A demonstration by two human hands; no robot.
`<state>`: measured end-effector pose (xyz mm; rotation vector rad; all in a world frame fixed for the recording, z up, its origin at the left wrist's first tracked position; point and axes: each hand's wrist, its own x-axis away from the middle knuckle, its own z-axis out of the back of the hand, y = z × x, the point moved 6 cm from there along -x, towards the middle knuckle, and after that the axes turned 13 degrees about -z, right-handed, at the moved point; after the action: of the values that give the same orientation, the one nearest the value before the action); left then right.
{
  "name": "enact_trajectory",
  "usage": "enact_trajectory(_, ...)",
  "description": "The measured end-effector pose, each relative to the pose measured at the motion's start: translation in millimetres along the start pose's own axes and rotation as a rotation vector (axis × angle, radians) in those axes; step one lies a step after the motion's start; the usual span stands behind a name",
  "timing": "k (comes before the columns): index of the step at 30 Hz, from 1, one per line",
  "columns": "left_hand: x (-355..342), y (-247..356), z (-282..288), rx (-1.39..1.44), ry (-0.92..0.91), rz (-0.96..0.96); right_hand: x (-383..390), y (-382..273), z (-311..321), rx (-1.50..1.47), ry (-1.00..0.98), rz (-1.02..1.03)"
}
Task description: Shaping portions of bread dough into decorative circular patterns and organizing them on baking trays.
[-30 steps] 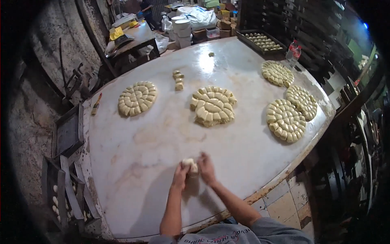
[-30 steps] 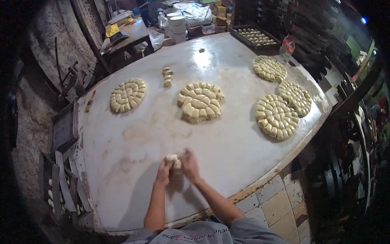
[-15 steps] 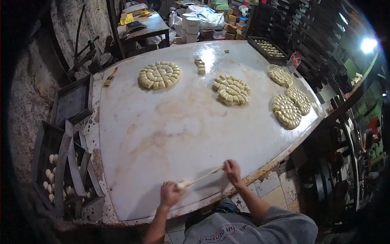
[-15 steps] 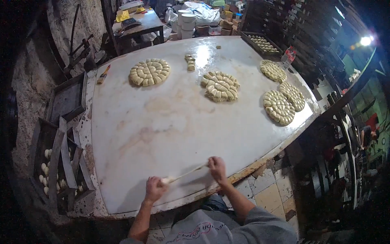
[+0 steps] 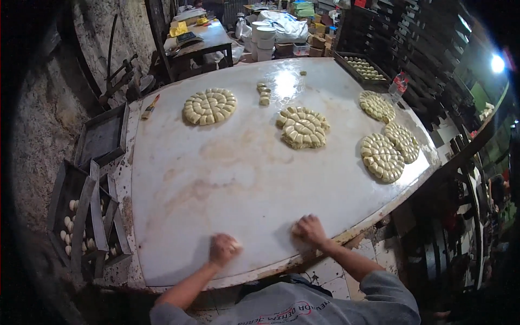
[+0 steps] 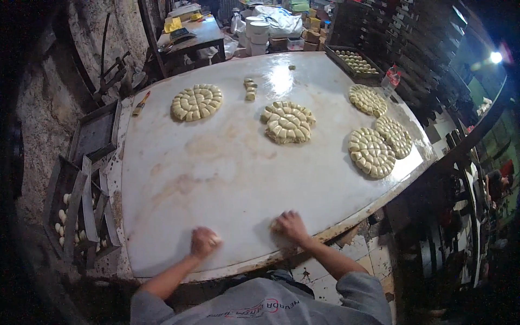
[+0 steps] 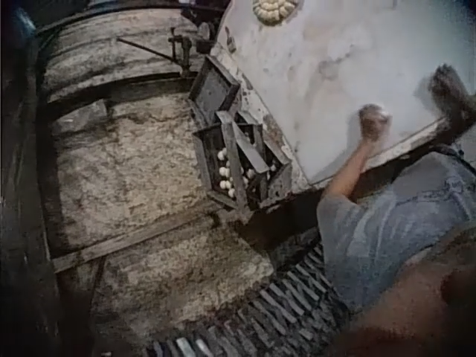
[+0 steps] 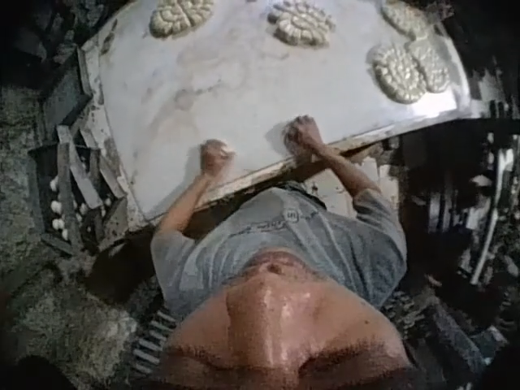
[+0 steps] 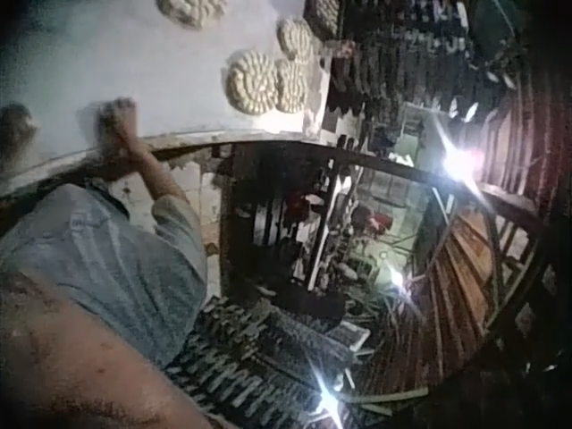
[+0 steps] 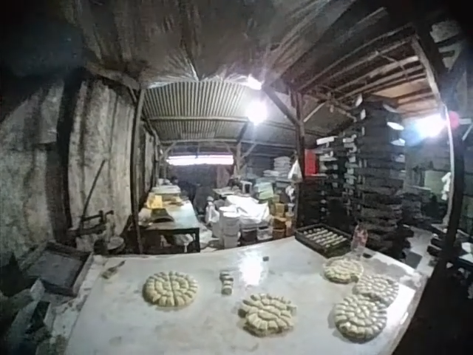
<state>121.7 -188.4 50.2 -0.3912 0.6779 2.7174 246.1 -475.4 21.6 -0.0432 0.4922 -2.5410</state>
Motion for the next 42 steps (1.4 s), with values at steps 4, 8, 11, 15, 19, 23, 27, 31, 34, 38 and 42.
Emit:
enact_trajectory(4,-81.8,-14.8,-0.5,-0.268,0.237,0.35,-91.5,14.9,25.7,-0.076,0.394,-0.339)
enact_trajectory(8,-84.2,26.1,-51.7,-0.108,0.25,0.358,-86.7,-58.8,4.7,-0.227,0.296,-0.187)
enact_trajectory(11,-37.4,66.8,-33.4,-0.115,0.225,0.154,-22.7,-35.6,-16.1,-0.252,0.304,-0.008)
enact_trajectory(15,34.1,-18.5,15.6,-0.503,0.229,0.431,-26.2,43.6,15.7,-0.003,0.211,-0.029)
enact_trajectory(19,-19.8,-74.0,10.3,-0.451,0.488,0.681,-106.3,39.3,46.8,-0.15,0.464,-0.322)
enact_trajectory(23,-75.6,-4.2,-17.6,-0.225,0.462,0.564,-109.9,9.4,8.7,-0.246,0.359,-0.34)
enact_trajectory(27,7.8,28.1,-8.0,-0.31,0.272,0.373,-48.2,-29.8,14.8,-0.226,0.288,-0.077)
enact_trajectory(31,123.1,-57.6,31.8,-0.57,0.367,0.509,-33.6,46.2,28.9,-0.054,0.285,-0.137)
enact_trajectory(34,108.4,-133.1,93.2,-0.647,0.656,0.746,-70.3,60.6,51.9,0.053,0.536,-0.481)
enact_trajectory(38,62.2,-141.7,32.8,-0.594,0.32,0.773,-85.7,46.0,19.2,0.206,0.347,-0.483)
enact_trajectory(42,79.4,-64.4,54.1,-0.017,-0.147,0.613,-46.7,54.5,-0.4,0.233,0.355,-0.426)
